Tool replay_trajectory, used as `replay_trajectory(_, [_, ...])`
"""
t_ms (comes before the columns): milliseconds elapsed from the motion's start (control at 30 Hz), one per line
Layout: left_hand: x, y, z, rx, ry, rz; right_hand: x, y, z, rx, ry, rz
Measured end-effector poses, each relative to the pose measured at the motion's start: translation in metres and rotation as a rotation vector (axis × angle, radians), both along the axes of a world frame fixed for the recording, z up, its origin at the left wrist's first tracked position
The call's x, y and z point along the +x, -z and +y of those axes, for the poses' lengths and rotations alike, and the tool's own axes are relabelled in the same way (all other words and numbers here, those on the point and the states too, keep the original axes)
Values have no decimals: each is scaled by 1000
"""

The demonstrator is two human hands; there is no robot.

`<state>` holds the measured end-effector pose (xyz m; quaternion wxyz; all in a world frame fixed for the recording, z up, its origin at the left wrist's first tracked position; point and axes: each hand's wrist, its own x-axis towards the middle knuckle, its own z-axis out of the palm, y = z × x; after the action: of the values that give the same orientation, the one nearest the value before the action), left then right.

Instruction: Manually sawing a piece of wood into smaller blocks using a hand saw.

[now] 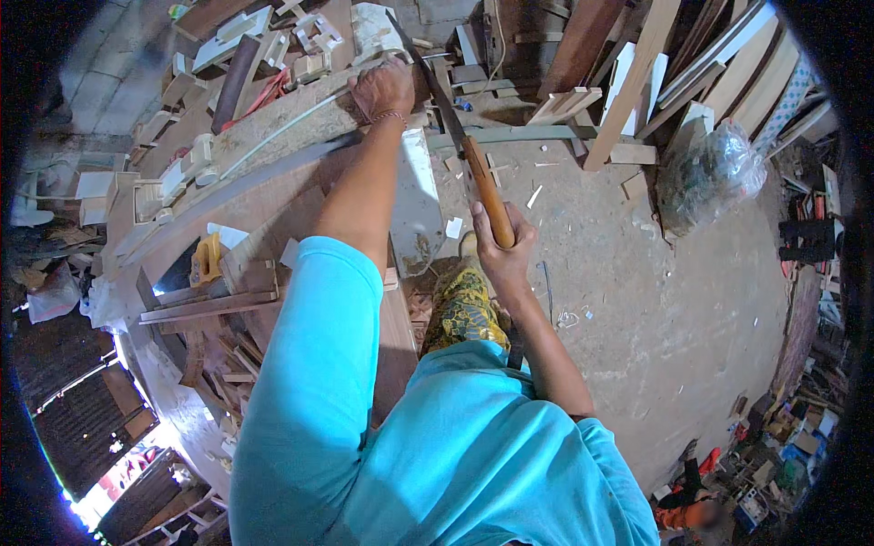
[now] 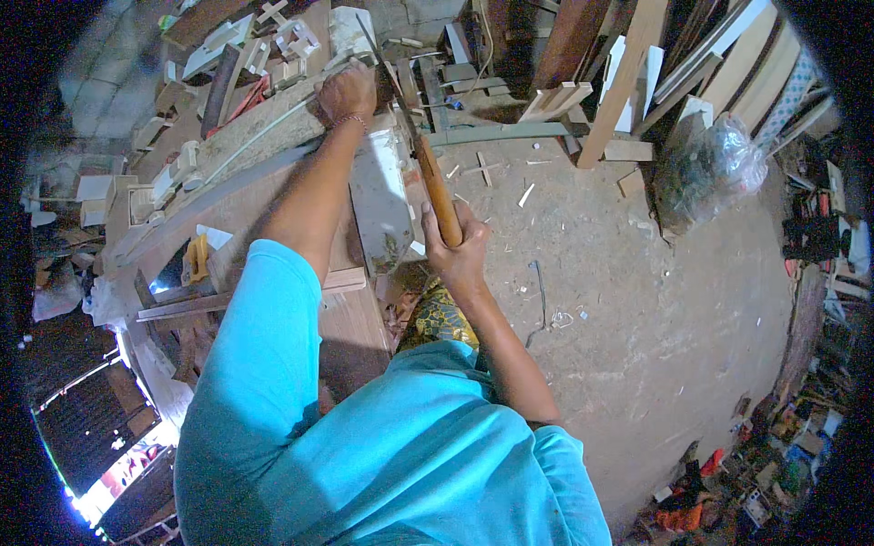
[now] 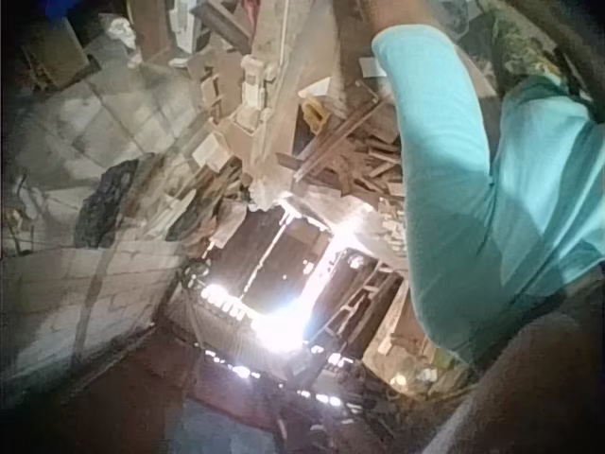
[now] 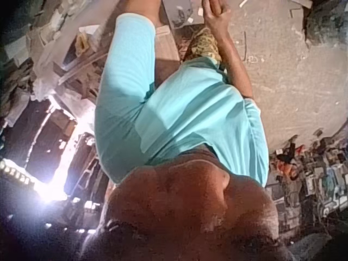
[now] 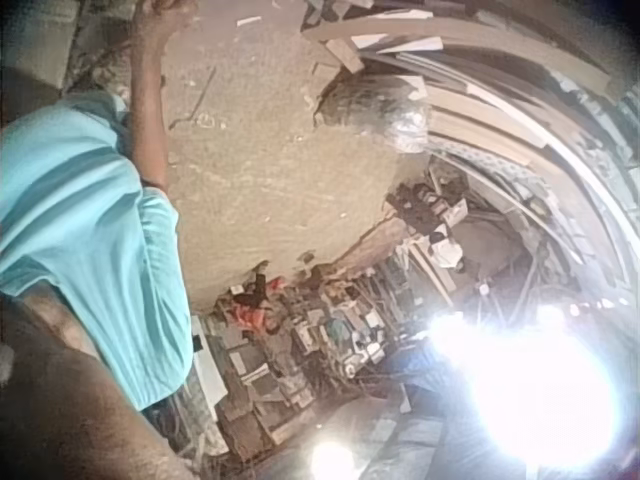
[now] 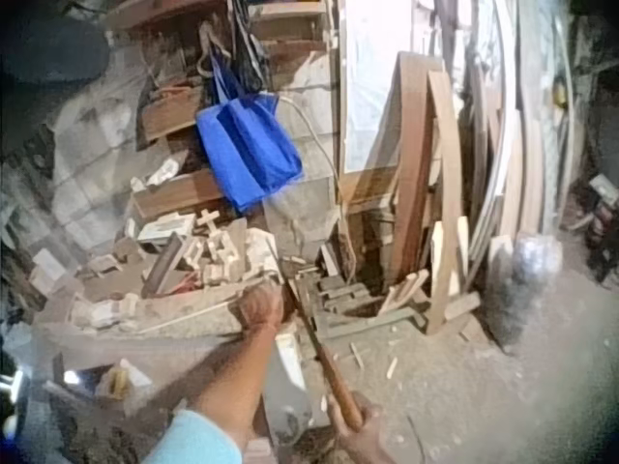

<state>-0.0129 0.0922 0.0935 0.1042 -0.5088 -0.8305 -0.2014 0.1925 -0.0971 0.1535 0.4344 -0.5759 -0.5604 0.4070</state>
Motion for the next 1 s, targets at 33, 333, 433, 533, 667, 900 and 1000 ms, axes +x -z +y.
replay_trajectory(33, [-2,-2,-3,-5,7,-37,-2,4,-1,64,-22,-16])
replay_trajectory(333, [5,-7,-5,71,-29,-108,-35,4,37,72,14,22])
replay_trajectory(433, [1,-10,-8,40,-60,-107,-30,-5,42,66,-26,-19])
replay_trajectory(533, [-5,-4,-6,27,-73,-103,-28,-13,39,167,-20,-47])
replay_trajectory(667, [-6,-3,-3,-89,17,-172,-26,-19,30,206,-15,-52])
replay_trajectory(900, [-9,16,-8,151,111,92,-13,-32,53,-288,25,419])
replay_trajectory(1000, [4,7,-1,3,115,49,-16,0,46,-86,-2,-28])
